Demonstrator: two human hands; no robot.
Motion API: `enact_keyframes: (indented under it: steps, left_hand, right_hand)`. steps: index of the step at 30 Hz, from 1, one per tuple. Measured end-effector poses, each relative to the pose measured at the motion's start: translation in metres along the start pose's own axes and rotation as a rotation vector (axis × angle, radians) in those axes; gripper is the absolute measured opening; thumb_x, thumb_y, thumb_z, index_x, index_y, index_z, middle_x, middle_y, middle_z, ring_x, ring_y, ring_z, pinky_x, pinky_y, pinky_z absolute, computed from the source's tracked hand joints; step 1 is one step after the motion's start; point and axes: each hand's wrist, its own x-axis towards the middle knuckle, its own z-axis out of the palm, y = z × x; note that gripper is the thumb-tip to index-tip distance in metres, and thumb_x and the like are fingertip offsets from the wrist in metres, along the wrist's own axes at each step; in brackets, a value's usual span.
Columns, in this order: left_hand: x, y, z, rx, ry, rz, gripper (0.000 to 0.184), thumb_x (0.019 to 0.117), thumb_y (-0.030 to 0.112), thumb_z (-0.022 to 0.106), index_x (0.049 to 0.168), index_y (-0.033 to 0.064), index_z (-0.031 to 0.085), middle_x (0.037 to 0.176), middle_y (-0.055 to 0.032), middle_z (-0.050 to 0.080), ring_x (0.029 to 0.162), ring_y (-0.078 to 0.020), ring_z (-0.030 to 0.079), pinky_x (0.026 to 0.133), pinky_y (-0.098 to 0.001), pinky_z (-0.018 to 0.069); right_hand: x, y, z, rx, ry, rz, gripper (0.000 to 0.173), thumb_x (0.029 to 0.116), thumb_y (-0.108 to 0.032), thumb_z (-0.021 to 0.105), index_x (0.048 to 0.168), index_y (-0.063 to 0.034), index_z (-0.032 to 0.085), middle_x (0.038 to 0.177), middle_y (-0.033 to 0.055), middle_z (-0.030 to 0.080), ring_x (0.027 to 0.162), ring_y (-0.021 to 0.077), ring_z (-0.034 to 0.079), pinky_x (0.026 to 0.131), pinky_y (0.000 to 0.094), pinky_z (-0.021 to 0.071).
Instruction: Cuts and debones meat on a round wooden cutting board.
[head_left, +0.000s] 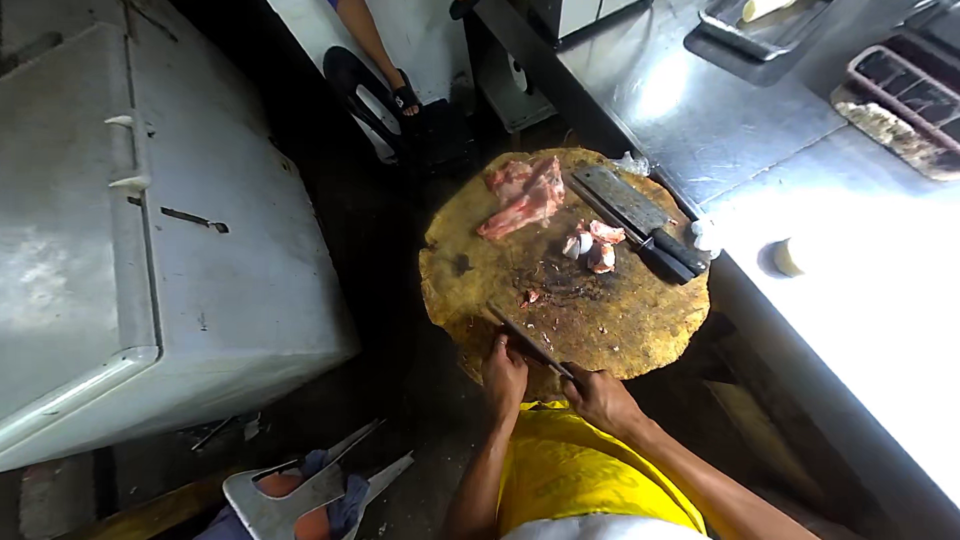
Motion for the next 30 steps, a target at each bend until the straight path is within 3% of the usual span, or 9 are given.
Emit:
enact_keyframes:
  steps: [2, 4, 7, 10, 15, 19, 23, 26, 30]
  left_hand:
    - [-0.005, -0.007, -0.001, 0.028, 0.021, -0.011, 0.034, 0.0999, 0.008, 0.055, 0.132, 0.0032, 0.063, 0.113, -0.0172, 0.072, 0.101, -0.0295, 0.071, 0.092, -0.049, 0.0569]
    - [-0.01, -0.026, -0.001, 0.032, 0.081, 0.08, 0.03, 0.0967, 0.003, 0.057, 0.126, 0.0035, 0.065, 0.114, -0.0151, 0.071, 0.099, -0.0259, 0.071, 0.088, -0.044, 0.0584]
    - [-0.017, -0.048, 0.005, 0.094, 0.008, 0.245, 0.034, 0.0943, 0.001, 0.058, 0.126, 0.0051, 0.068, 0.146, -0.017, 0.055, 0.123, -0.0293, 0.064, 0.1, -0.0423, 0.0558]
    - [-0.018, -0.054, 0.014, 0.226, -0.049, 0.309, 0.045, 0.085, -0.003, 0.065, 0.129, 0.0081, 0.069, 0.155, -0.0189, 0.045, 0.128, -0.0352, 0.06, 0.098, -0.0464, 0.0561]
    - [-0.008, -0.046, 0.012, 0.487, -0.258, 0.321, 0.067, 0.077, 0.027, 0.081, 0.139, 0.0129, 0.061, 0.166, -0.013, 0.031, 0.151, -0.0358, 0.032, 0.117, -0.0496, 0.0373]
    - [0.016, -0.046, 0.013, 0.363, -0.061, 0.477, 0.04, 0.089, 0.015, 0.066, 0.128, 0.0114, 0.071, 0.149, -0.016, 0.054, 0.137, -0.0378, 0.051, 0.111, -0.0499, 0.0451]
    - [0.039, -0.024, -0.008, 0.124, 0.016, 0.258, 0.034, 0.1016, 0.025, 0.061, 0.128, 0.0044, 0.067, 0.127, -0.0135, 0.069, 0.111, -0.0264, 0.07, 0.097, -0.0463, 0.0572]
    - [0.046, -0.023, -0.019, -0.07, 0.07, 0.045, 0.042, 0.0983, 0.029, 0.069, 0.126, -0.002, 0.064, 0.112, -0.015, 0.073, 0.103, -0.0218, 0.072, 0.098, -0.0422, 0.0571]
    - [0.04, -0.029, -0.023, -0.105, 0.109, 0.046, 0.036, 0.0981, 0.022, 0.069, 0.125, -0.0021, 0.065, 0.111, -0.0157, 0.073, 0.102, -0.0218, 0.071, 0.096, -0.0412, 0.0572]
  right_hand:
    - [0.003, -0.005, 0.007, 0.02, 0.044, -0.032, 0.044, 0.1058, -0.046, 0.039, 0.134, -0.0222, 0.064, 0.084, 0.0095, 0.07, 0.079, 0.0286, 0.07, 0.072, 0.0528, 0.0562]
    - [0.008, -0.009, 0.012, 0.091, 0.07, -0.04, 0.044, 0.1057, -0.047, 0.04, 0.134, -0.0222, 0.064, 0.083, 0.0084, 0.07, 0.077, 0.0269, 0.069, 0.072, 0.0512, 0.0561]
    - [0.01, -0.006, 0.01, 0.197, 0.09, -0.053, 0.044, 0.1059, -0.046, 0.042, 0.134, -0.0206, 0.065, 0.082, 0.0067, 0.068, 0.073, 0.0228, 0.067, 0.071, 0.0472, 0.0553]
    - [0.009, -0.002, 0.005, 0.261, 0.128, -0.07, 0.043, 0.1055, -0.046, 0.044, 0.129, -0.0185, 0.067, 0.076, 0.0035, 0.064, 0.066, 0.0179, 0.062, 0.065, 0.0427, 0.0529]
    - [0.007, 0.007, -0.002, 0.369, 0.161, -0.058, 0.041, 0.1057, -0.042, 0.046, 0.129, -0.0162, 0.067, 0.073, 0.0014, 0.061, 0.059, 0.0139, 0.058, 0.059, 0.0378, 0.0519]
    - [0.003, 0.014, -0.006, 0.378, 0.198, -0.042, 0.041, 0.1049, -0.045, 0.047, 0.124, -0.016, 0.069, 0.071, 0.0006, 0.059, 0.059, 0.0135, 0.057, 0.059, 0.0378, 0.0504]
    - [-0.004, 0.018, -0.006, 0.348, 0.217, -0.064, 0.041, 0.1045, -0.045, 0.047, 0.125, -0.0172, 0.069, 0.072, 0.0006, 0.061, 0.061, 0.014, 0.058, 0.061, 0.0387, 0.0509]
    - [-0.014, 0.011, -0.008, 0.316, 0.217, -0.115, 0.043, 0.1043, -0.047, 0.046, 0.13, -0.0193, 0.068, 0.072, 0.0011, 0.062, 0.062, 0.0154, 0.059, 0.062, 0.0407, 0.0515]
    - [-0.025, -0.01, -0.006, 0.286, 0.316, -0.287, 0.045, 0.1049, -0.043, 0.046, 0.138, -0.0198, 0.065, 0.069, 0.0011, 0.063, 0.059, 0.0154, 0.059, 0.058, 0.0398, 0.0516]
